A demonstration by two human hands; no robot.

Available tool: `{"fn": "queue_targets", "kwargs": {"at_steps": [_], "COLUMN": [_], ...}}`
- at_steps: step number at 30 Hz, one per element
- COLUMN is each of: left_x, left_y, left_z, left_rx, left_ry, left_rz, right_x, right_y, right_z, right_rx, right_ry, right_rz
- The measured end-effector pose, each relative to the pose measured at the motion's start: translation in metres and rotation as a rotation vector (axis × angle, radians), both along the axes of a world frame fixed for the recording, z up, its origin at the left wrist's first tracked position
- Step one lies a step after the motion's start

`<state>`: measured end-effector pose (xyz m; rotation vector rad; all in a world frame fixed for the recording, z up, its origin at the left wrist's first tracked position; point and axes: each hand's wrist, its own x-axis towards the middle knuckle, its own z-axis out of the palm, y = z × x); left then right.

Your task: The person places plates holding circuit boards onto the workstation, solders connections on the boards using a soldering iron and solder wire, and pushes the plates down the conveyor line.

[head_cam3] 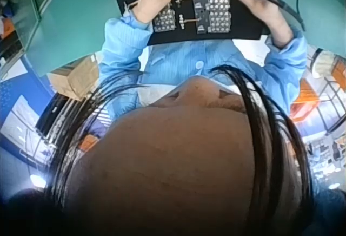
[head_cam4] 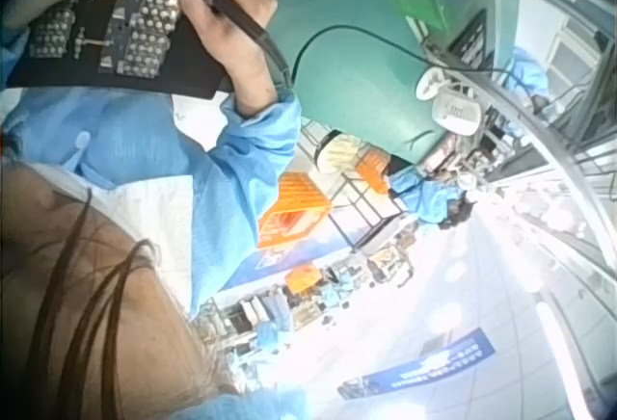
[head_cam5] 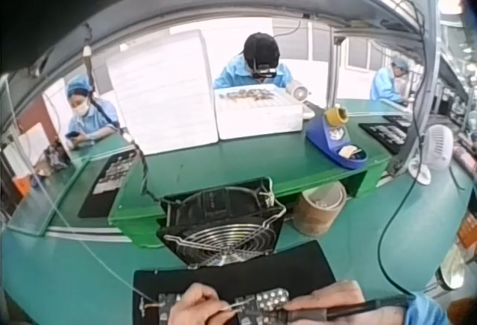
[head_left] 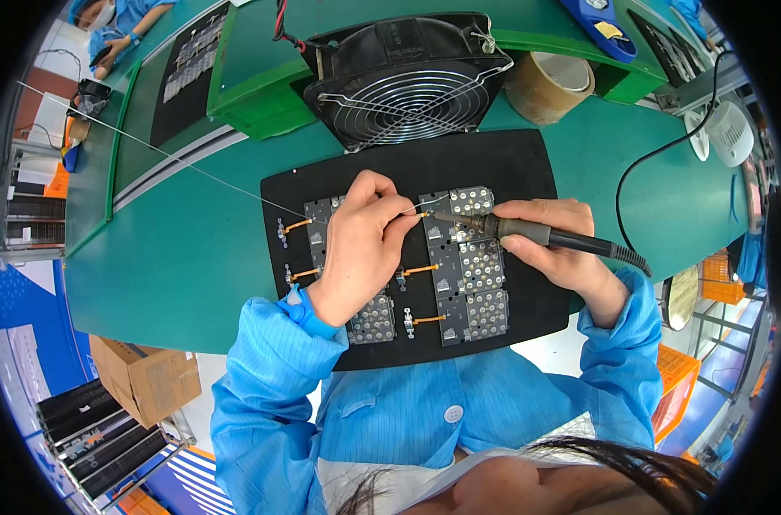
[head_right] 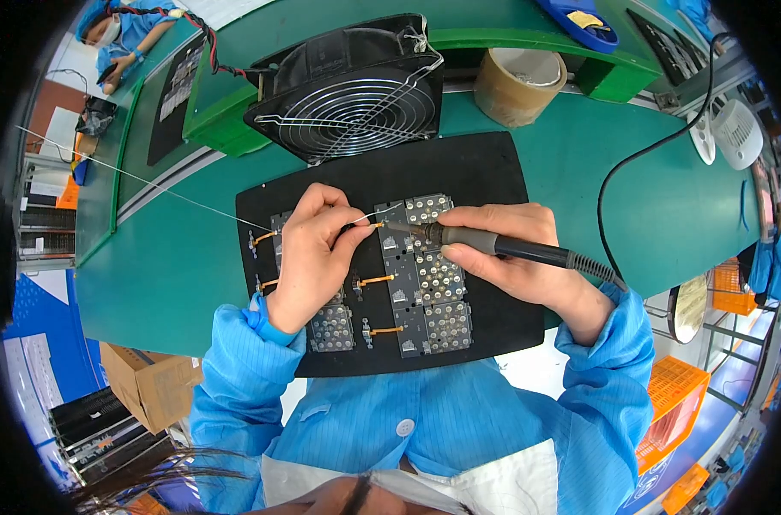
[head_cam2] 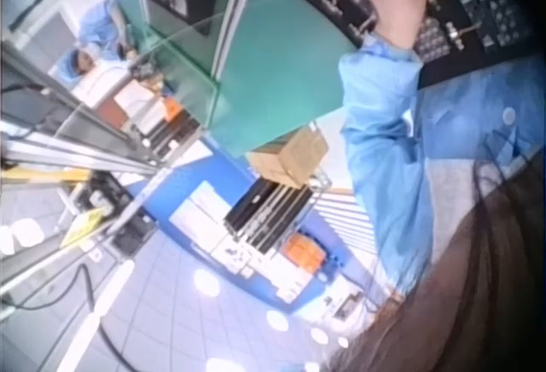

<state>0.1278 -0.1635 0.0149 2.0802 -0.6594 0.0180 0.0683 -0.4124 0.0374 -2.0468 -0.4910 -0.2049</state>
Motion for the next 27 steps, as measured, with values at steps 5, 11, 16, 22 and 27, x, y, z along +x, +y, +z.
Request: {"fn": "queue_targets", "kwargs": {"at_steps": [5,11,16,22,27], "left_x": [0.0,0.0,0.002,-0.002,-0.008], "left_y": [0.0,0.0,-0.001,0.001,0.013], "left_z": [0.0,0.0,-0.001,0.015,0.015], "left_rx": [0.002,0.002,-0.016,0.015,-0.055], "left_ry": [-0.008,0.01,0.003,0.132,0.073], "left_rz": [-0.003,0.0,-0.005,-0.011,-0.009], "right_x": [0.0,0.0,-0.001,-0.012,-0.003], "right_y": [0.0,-0.001,-0.006,-0.026,-0.044], "right_z": [-0.001,-0.001,0.005,0.016,0.017], "right_rx": [0.015,-0.001,0.035,0.175,0.274], "right_ry": [0.012,0.03,-0.003,-0.081,-0.22], "right_rz": [0.0,-0.006,-0.015,-0.27,-0.521]}}
